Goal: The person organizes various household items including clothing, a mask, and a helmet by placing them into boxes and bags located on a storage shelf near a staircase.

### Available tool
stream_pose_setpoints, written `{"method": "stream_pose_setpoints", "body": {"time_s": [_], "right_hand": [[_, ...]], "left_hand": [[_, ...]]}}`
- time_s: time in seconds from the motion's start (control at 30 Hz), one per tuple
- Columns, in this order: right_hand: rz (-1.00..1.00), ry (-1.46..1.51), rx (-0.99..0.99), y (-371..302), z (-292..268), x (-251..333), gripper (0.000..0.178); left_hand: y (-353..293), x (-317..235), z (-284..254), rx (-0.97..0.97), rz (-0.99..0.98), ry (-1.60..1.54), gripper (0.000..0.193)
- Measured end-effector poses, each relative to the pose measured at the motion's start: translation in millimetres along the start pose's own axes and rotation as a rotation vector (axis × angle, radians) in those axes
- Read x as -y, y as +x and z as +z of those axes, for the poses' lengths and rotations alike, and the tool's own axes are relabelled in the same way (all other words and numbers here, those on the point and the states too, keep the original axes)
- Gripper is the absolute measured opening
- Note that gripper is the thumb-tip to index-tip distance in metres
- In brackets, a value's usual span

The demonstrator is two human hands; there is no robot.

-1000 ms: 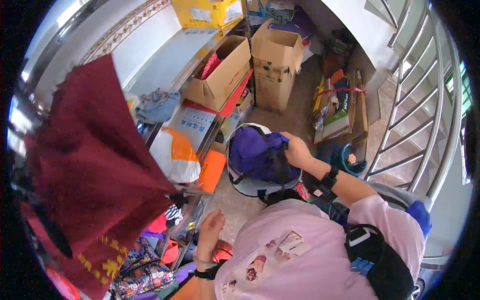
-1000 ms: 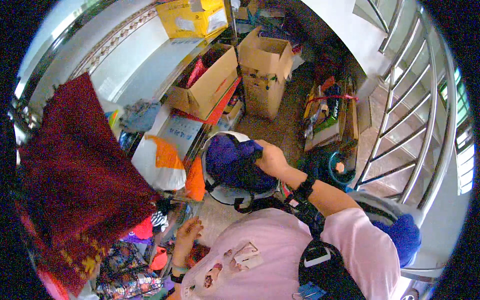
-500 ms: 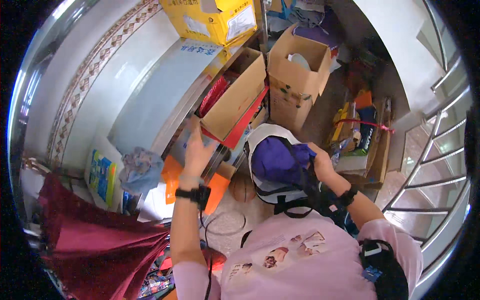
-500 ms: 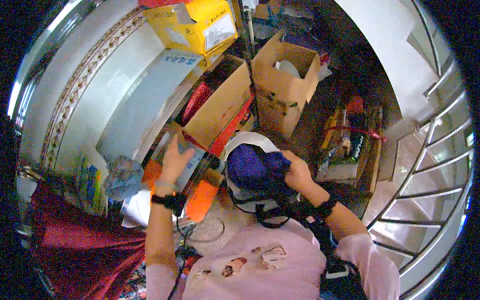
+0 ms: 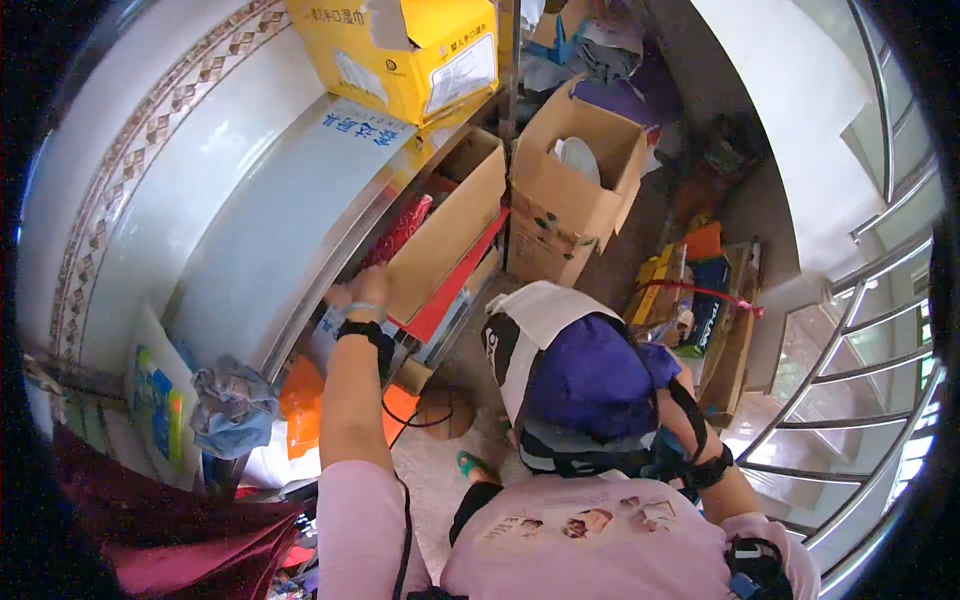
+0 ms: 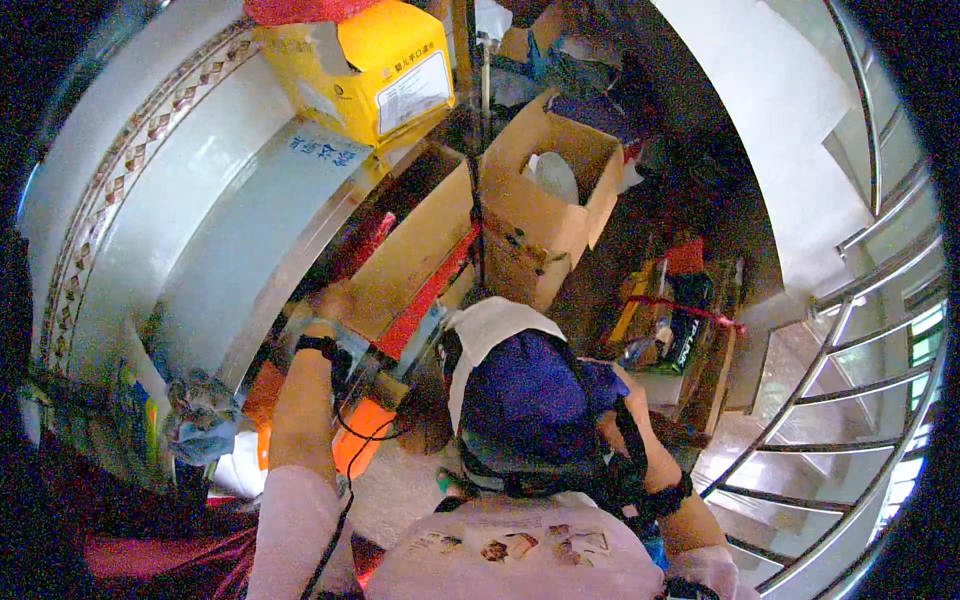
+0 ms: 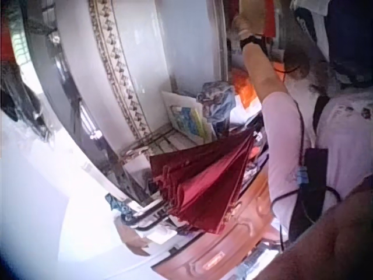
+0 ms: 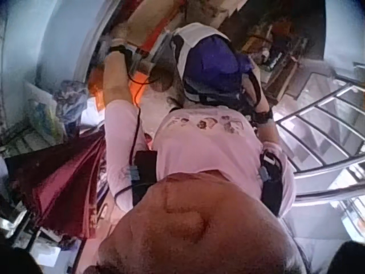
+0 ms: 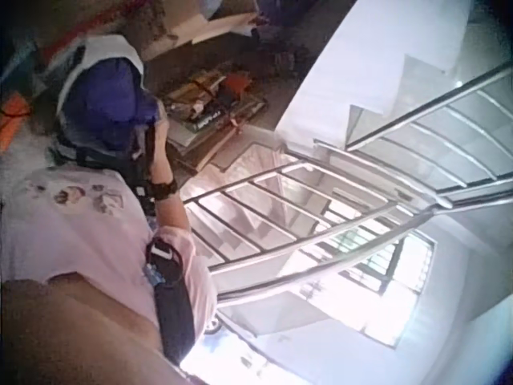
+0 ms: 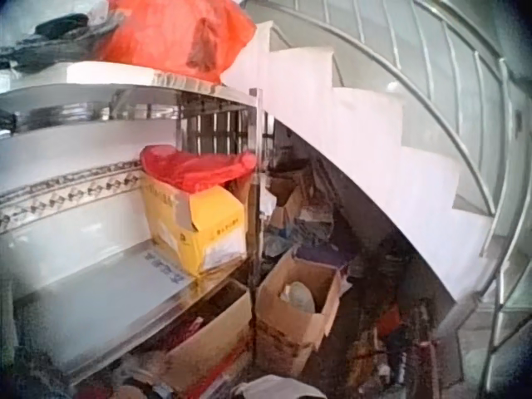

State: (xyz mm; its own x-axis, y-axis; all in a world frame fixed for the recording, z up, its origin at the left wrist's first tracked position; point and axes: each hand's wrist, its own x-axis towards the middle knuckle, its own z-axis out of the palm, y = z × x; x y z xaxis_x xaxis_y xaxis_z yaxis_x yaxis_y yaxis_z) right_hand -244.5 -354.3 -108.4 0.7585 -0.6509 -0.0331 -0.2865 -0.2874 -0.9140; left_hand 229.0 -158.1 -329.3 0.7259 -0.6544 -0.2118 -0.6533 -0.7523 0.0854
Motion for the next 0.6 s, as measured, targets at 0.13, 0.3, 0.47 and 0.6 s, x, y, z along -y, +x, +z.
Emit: {"method": "stream_pose_setpoints", "body": {"time_s": [0.13, 0.3, 0.47, 0.6], "right_hand": [[0.038, 0.349, -0.052, 4.5, -1.3, 4.1, 0.027], [-0.145, -0.032, -0.017, 11.9, -21.4, 12.6, 0.034], [-0.174, -0.295, -0.091, 35.7, -53.7, -7.2, 0.043], [-0.344, -0.451, -0.267, 64.0, -57.4, 5.8, 0.037]], "left_hand": [[-40.5, -26.3, -17.3, -0.177, -0.032, -0.076, 0.026], [-119.1, -69.5, -37.9, -0.246, 0.040, -0.137, 0.017], [-184.7, -114.2, -19.7, -0.193, -0.035, -0.162, 0.015], [-219.2, -123.0, -14.3, -0.215, -0.008, -0.216, 0.015]]}}
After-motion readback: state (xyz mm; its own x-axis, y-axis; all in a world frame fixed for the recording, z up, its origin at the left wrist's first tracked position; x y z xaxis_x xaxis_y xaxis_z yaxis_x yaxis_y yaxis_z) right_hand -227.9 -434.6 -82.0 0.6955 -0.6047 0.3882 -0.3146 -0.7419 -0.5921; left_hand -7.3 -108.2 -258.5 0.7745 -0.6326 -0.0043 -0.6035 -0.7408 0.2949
